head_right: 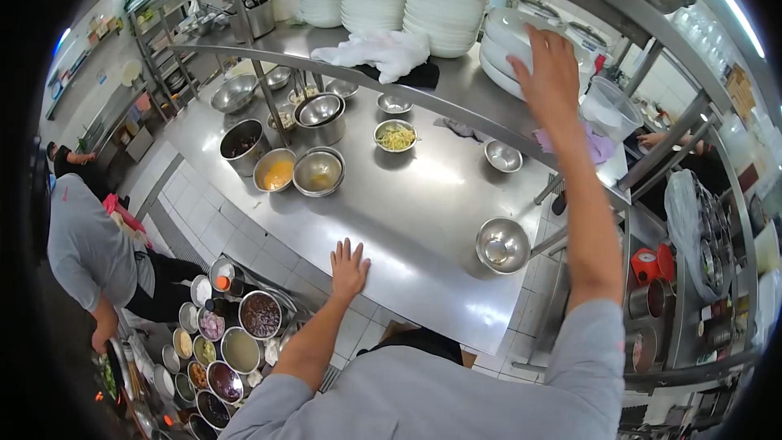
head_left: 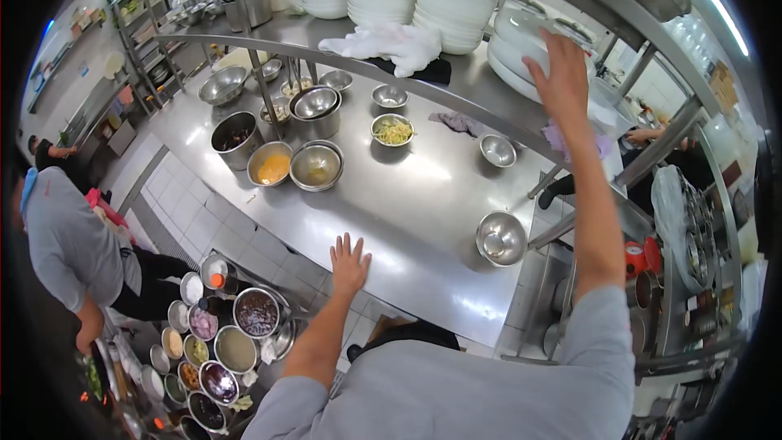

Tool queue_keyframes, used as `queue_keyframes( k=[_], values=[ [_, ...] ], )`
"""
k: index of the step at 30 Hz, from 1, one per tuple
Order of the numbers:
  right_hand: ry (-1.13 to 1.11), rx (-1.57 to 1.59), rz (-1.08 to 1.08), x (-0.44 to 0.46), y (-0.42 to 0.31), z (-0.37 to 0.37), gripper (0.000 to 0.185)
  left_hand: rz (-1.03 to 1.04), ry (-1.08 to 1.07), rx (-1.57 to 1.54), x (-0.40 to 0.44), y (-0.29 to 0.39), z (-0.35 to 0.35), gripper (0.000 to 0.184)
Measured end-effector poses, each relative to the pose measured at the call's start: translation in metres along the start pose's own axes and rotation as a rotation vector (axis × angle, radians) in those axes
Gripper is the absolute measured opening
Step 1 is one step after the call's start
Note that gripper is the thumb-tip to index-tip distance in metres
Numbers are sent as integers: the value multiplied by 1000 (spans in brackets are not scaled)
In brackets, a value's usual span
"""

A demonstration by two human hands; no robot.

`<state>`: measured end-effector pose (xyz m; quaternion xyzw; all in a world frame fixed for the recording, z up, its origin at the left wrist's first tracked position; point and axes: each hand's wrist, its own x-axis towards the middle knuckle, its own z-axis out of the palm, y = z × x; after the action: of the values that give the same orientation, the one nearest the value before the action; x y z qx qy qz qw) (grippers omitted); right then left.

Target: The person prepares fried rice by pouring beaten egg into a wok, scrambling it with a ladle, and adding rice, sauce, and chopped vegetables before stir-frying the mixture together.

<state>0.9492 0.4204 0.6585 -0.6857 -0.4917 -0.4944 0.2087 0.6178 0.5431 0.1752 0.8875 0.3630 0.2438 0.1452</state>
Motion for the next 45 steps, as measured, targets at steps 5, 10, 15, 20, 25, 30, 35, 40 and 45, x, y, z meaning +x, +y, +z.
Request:
queue_keyframes(
  k=[5, 10, 15, 20, 25, 30, 35, 40, 45],
  values=[
    [-627, -42, 154, 53, 32, 41, 46, -7, 43, -7, -6, 0, -5, 46],
    [-570, -147, 26, 53, 28, 44, 42, -23, 70, -44, -8, -4, -4, 46],
    [-319, -146, -26, 65, 31, 35, 36, -24, 103, -76, -7, 0, -10, 44],
    [-184, -184, -54, 56, 34, 25, 33, 100, 197, -534, 42, 62, -38, 38],
    [159, -124, -213, 51, 29, -22, 25, 205, -348, -1258, 130, 183, -139, 40],
    [235, 137, -382, 16, -17, -111, 28, 220, -416, -1774, 144, 252, -256, 70],
    [24, 741, -599, -64, -77, -134, 21, -88, -634, -2285, 80, 224, -304, 84],
    [-378, 814, -623, -159, -149, -62, 22, -772, -411, -1989, 34, 137, -233, 63],
    [-124, 289, -243, -65, -71, -35, 38, -767, -190, -1820, 31, 81, -121, 78]
  ],
)
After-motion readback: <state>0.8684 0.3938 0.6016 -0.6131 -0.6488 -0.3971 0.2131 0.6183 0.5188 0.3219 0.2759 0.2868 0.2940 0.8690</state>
